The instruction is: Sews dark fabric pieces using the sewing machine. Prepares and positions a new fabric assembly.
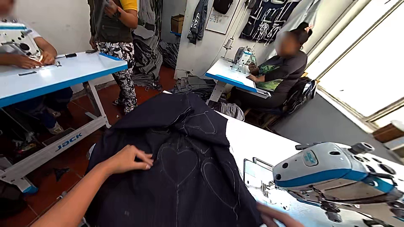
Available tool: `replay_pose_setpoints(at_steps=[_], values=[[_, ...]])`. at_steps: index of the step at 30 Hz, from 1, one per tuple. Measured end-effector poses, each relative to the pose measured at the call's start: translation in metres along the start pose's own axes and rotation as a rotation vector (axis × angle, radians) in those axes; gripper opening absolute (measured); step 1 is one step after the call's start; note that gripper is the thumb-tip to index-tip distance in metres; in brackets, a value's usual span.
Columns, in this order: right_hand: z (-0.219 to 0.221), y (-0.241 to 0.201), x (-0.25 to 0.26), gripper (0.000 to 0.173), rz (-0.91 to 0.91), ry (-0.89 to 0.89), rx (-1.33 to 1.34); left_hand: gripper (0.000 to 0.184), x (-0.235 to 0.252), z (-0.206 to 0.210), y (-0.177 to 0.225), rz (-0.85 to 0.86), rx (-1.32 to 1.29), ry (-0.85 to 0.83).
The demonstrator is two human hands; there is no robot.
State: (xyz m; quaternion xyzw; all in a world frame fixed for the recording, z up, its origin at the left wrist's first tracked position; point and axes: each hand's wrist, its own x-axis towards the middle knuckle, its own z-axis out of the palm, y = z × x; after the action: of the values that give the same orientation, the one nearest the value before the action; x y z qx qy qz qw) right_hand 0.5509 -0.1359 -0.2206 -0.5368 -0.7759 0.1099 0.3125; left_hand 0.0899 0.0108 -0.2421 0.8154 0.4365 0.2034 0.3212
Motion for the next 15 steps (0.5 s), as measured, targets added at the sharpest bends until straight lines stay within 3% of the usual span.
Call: replay_pose_setpoints(at_steps=[1, 3, 5, 6, 8, 9, 12, 15], values=[[0.003, 0.001, 0.026, 0.029, -0.012, 0.043, -0.027, 0.022, -0.014, -0.002, 0.003, 0.005, 0.005, 0.049], [0.018, 0.014, 0.088, 0.041, 0.036, 0.09, -0.048, 0.021, -0.037, -0.01, 0.005, 0.049, 0.107, 0.373], [0.036, 0.029, 0.15, 0.058, 0.238, 0.02, 0.137, 0.022, -0.049, -0.03, 0.001, -0.022, 0.158, 0.751], [0.047, 0.033, 0.178, 0.065, 0.386, -0.004, 0.286, 0.027, -0.052, -0.043, -0.005, -0.135, 0.14, 0.871], [0.068, 0.028, 0.217, 0.06, 0.666, 0.014, 0.564, 0.046, -0.055, -0.063, -0.026, -0.482, -0.012, 0.877], [0.074, 0.02, 0.229, 0.041, 0.742, 0.021, 0.652, 0.052, -0.054, -0.067, -0.037, -0.628, -0.147, 0.807], [0.062, -0.012, 0.236, 0.015, 0.632, -0.06, 0.727, 0.046, -0.053, -0.071, -0.053, -0.789, -0.42, 0.646], [0.029, -0.025, 0.213, 0.008, 0.255, -0.037, 0.554, 0.024, -0.059, -0.076, -0.052, -0.672, -0.506, 0.838]])
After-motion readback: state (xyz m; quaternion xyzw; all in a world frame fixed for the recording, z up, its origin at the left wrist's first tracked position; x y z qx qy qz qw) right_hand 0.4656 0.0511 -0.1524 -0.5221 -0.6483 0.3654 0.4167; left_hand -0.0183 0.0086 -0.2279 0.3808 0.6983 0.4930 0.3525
